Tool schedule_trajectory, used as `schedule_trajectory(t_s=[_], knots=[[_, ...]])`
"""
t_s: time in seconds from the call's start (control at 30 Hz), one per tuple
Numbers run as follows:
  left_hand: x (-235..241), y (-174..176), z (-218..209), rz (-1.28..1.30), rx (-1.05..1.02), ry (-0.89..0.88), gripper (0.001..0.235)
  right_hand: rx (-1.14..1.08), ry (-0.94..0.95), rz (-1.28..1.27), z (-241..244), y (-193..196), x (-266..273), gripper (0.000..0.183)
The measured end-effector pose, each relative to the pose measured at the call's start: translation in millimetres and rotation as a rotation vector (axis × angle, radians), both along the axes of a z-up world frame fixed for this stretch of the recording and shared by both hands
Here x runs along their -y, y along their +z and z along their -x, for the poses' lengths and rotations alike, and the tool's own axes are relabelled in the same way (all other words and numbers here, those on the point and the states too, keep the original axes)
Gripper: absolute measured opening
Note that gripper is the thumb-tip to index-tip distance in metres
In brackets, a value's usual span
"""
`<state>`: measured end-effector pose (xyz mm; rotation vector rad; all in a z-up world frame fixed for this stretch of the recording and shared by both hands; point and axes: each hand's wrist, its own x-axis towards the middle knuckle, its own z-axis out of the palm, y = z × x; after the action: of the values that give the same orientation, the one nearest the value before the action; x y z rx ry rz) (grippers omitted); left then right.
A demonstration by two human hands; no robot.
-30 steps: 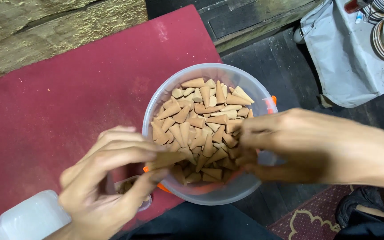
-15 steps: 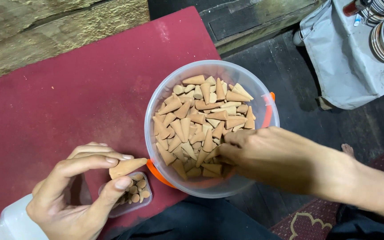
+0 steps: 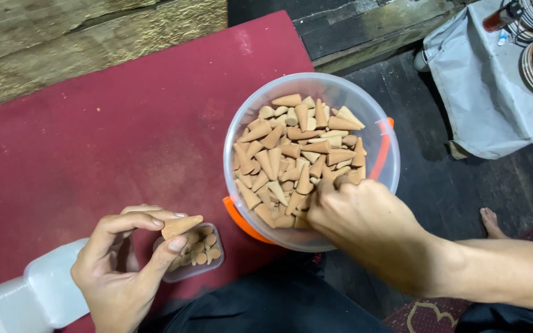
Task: The person repeatedly picks small cone-shaped pieces from a large bucket and places them into a small rectangular container. They occasionally rearrange the pieces inside the container to fit more.
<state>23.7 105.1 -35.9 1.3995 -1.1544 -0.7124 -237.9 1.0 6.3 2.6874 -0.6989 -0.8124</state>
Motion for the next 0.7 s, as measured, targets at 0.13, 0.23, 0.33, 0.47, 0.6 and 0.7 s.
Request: schedule_trajectory(t_s=[0.13, 0.23, 0.33, 0.47, 0.6, 0.7], knots=[[-9, -3, -4, 0.007, -0.025, 0.012, 0.022, -0.146, -0.090, -0.140, 3, 4, 15, 0.035], [-18, -14, -9, -0.023, -0.031, 0.023, 0.023, -0.104, -0.078, -0.171, 8, 6, 31, 0.016], [-26, -23, -14, -0.074, -0.044, 0.066, 0.022, -0.038, -0.271, -0.338, 11, 28, 41, 0.034], [-30, -25, -20, -0.066, -0.015, 0.018, 0.022, 0.296, -0.438, -0.580, 30, 56, 39, 0.020], [-35, -23, -25, -0.072, -0.022, -0.033, 0.012, 0.822, -0.179, -0.705, 40, 71, 16, 0.022], [-41, -23, -29, -0.059, 0.115, -0.061, 0.011, 0.893, -0.119, -0.646, 25, 74, -24, 0.020]])
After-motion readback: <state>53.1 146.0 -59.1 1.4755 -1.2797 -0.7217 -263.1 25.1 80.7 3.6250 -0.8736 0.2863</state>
